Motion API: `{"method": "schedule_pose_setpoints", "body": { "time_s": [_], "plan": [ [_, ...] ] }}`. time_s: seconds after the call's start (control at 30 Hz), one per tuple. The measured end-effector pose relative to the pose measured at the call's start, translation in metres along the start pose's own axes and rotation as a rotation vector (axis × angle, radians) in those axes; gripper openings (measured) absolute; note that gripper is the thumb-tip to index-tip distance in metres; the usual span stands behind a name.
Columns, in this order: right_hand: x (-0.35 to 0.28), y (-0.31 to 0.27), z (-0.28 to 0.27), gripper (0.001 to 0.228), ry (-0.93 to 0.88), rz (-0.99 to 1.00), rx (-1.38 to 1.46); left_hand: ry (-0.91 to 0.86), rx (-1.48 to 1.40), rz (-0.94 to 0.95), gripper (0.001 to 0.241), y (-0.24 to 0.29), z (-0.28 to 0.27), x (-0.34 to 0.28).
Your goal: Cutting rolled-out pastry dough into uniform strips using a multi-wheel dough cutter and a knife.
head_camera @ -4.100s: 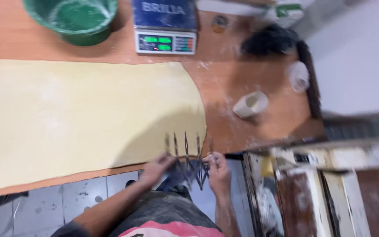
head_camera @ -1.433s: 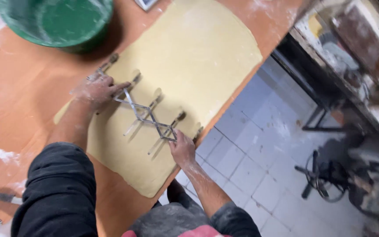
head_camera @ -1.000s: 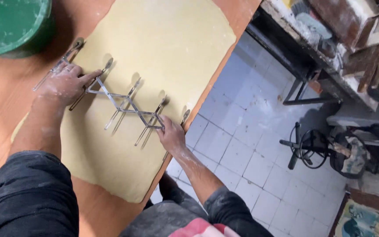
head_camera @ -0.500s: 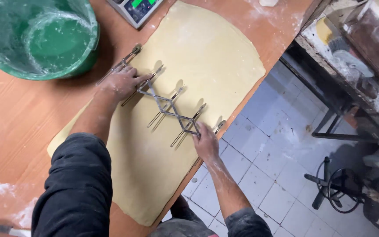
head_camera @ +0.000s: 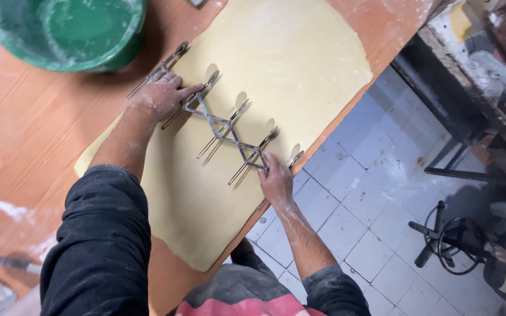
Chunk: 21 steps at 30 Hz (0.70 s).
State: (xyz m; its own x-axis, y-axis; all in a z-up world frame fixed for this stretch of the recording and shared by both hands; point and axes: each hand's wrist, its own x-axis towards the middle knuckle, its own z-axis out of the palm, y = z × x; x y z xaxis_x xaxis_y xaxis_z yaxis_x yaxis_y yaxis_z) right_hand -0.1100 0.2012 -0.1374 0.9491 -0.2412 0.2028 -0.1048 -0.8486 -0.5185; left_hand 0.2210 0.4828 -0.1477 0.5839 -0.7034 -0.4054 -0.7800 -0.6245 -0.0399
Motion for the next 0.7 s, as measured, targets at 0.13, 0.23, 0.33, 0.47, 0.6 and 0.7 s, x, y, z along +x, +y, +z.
{"method": "schedule_pose_setpoints", "body": {
  "time_s": [0.13,0.23,0.33,0.47,0.6,0.7],
  "plan": [
    [-0.042,-0.039,0.007,0.051,-0.080,-0.001,0.124,0.004,0.030,-0.013,0.060,0.001,-0.012,-0.073],
    [-0.077,-0.065,0.024,0.047,-0.037,-0.025,0.065,-0.041,0.013,-0.002,0.061,-0.004,-0.012,-0.123],
    [-0.127,-0.098,0.022,0.051,-0.040,-0.028,0.079,-0.051,-0.256,0.018,0.069,-0.001,0.009,-0.170],
    [-0.148,-0.125,0.028,0.045,-0.093,-0.040,0.108,0.044,0.069,0.009,0.068,-0.022,0.061,-0.204],
    [-0.175,-0.152,0.031,0.043,-0.111,-0.062,0.091,0.045,-0.037,-0.005,0.062,-0.016,0.046,-0.262],
    [-0.193,-0.173,0.030,0.044,-0.134,-0.074,0.084,0.074,-0.049,-0.040,0.056,-0.016,0.052,-0.287]
  ]
}}
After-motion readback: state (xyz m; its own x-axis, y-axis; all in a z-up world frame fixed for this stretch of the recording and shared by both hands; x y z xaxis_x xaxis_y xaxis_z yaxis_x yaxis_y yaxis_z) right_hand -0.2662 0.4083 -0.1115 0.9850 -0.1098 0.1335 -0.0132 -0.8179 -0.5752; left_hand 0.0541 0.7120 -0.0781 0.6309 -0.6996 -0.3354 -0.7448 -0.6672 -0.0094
